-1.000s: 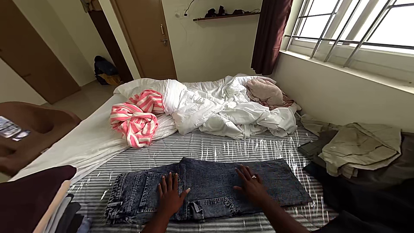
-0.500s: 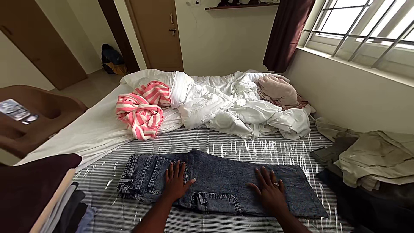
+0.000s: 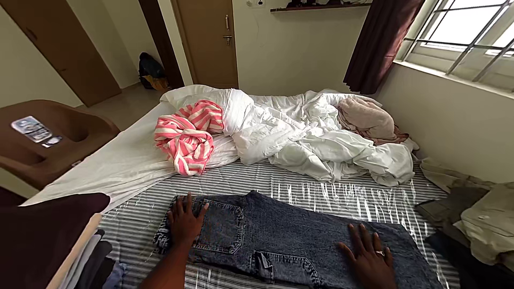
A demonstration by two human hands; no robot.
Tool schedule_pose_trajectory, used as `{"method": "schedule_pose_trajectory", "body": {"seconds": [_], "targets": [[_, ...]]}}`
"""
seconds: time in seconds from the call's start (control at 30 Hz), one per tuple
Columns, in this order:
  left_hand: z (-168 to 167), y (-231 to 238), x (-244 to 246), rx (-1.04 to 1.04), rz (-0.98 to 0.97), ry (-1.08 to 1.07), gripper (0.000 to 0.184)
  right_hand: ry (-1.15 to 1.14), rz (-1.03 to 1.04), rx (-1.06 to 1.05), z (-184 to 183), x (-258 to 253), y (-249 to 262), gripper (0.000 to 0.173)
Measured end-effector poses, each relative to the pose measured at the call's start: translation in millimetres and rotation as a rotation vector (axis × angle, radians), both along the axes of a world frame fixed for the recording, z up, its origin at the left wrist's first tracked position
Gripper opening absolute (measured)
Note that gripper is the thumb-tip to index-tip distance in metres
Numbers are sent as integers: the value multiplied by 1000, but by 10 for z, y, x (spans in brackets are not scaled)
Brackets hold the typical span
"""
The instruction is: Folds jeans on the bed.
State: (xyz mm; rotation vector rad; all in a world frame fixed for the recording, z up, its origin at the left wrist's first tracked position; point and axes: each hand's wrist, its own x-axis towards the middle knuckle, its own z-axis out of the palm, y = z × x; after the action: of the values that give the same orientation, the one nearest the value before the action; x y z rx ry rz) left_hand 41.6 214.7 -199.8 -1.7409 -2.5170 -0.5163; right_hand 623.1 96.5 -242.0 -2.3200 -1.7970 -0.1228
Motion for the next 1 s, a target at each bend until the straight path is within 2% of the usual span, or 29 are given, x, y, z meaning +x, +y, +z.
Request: {"method": "schedule_pose_trajectory", "body": {"seconds": [0.17,0.27,0.33,0.47,0.53,0.63,0.7,0.83,0.9,1.0], "targets": [[132,13,-559,-300,79,-207,86,-3,0,-11,40,-10,-17,92],[185,42,-570,-289,117,-312,84,-11,-5,-7,2,-1,-27,91],[299,111,-584,-206,189,-393,83,-13,-6,-12,25,6,-11,91],[781,243,-595,-214,323,-432,64,-20,-12,-16,35,6,-1,90],[919,257,-634,-279,287,-464,68,-22,-11,-17,34,10,-1,90],[1045,252,-673,-404,242,-528,83,-22,-4,-16,39,0,-3,89],[1126,238,-644,-411,200,-611,86,-17,2,-12,47,1,-4,88],[1403,167,-417,-350,-41,-1088,78,-13,-5,-17,30,5,-3,87],[1528,127,-291,-345,-179,-1290,82,-11,-4,-11,27,-3,-4,87],[1508,108,-265,-315,-245,-1302,71,-8,-2,-21,26,3,-16,87]]}}
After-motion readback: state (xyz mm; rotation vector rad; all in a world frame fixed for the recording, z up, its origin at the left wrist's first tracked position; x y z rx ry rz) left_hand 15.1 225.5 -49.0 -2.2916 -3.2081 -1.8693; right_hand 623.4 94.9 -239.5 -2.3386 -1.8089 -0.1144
